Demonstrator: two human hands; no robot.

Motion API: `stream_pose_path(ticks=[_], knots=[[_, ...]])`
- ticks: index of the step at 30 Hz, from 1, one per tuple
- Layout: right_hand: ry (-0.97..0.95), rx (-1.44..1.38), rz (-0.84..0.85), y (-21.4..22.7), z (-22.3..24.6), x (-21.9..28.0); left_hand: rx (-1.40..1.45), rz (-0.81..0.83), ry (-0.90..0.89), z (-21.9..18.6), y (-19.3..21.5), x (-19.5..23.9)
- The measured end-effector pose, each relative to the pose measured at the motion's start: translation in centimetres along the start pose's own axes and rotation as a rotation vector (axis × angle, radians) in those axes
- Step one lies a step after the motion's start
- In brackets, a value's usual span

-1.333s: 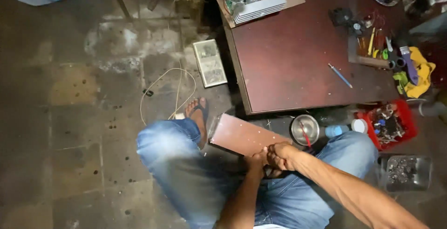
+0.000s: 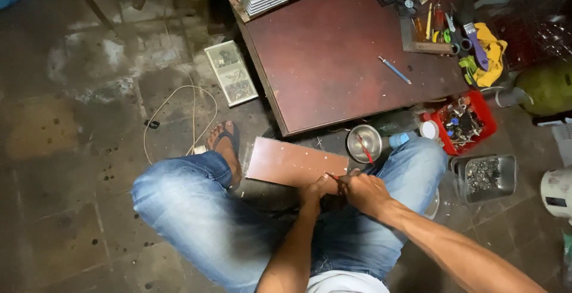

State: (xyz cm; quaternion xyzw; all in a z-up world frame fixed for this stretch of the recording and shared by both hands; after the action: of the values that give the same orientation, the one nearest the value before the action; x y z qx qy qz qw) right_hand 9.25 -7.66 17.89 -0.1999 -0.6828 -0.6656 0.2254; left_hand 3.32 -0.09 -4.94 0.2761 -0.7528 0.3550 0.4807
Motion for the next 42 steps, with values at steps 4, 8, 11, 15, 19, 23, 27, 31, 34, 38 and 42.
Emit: stream_pose_path(ticks=[4, 8, 11, 15, 19, 23, 27, 31, 34, 38, 42], knots=[[0.108, 0.120, -0.132, -0.9, 0.1, -0.7, 0.016, -0.023, -0.031, 0.8, 0.6, -1.8], [0.291, 0.457, -0.259, -5.7, -0.8, -3.1, -0.293, -0.124, -0.176, -0.8, -0.9, 1.7], [0.564, 0.562, -0.524, -3.3, 2.1, -1.9, -0.447, -0.244, -0.102, 3.7, 0.1, -4.0], [0.773, 0.703, -0.523, -2.9, 4.1, -1.7, -0.068, 0.024, -0.072, 4.9, 0.7, -7.8], [0.460, 0.242, -0.010, -3.4, 1.6, -5.2, -0.013, 0.121, 0.077, 9.7, 0.8, -13.5], [-0.033, 0.000, 0.118, -3.8, -1.2, -8.5, -0.103, 0.192, 0.157, 9.2, 1.3, -12.2], [-0.730, -0.718, 0.856, -3.9, -2.1, -5.0, -0.232, 0.308, 0.062, 5.3, 0.6, -10.3], [-0.023, 0.147, 0.250, -4.9, -1.3, -7.9, -0.153, 0.002, -0.001, -4.8, -2.4, 4.0], [0.272, 0.406, 0.070, -9.4, -3.0, -9.6, -0.071, 0.022, -0.088, -1.2, -0.7, 0.3], [0.828, 0.817, -0.116, -6.2, 3.7, -4.6, -0.046, -0.109, -0.050, 0.2, -0.7, -1.5], [0.806, 0.773, -0.210, -7.4, 3.3, -4.5, -0.133, -0.074, -0.054, -0.9, -1.0, 0.6]])
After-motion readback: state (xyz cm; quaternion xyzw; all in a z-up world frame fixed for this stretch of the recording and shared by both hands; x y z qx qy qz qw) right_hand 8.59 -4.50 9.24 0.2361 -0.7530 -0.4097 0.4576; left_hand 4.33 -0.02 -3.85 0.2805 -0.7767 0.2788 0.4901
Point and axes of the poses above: each hand's wrist, its own x-axis away from the middle knuckle, its own y-axis out of the back of the hand, z = x × y, the point moved 6 cm from there along -x, towards the middle knuckle, and after that the axes turned 7 degrees about -z, right-handed, at the moved point
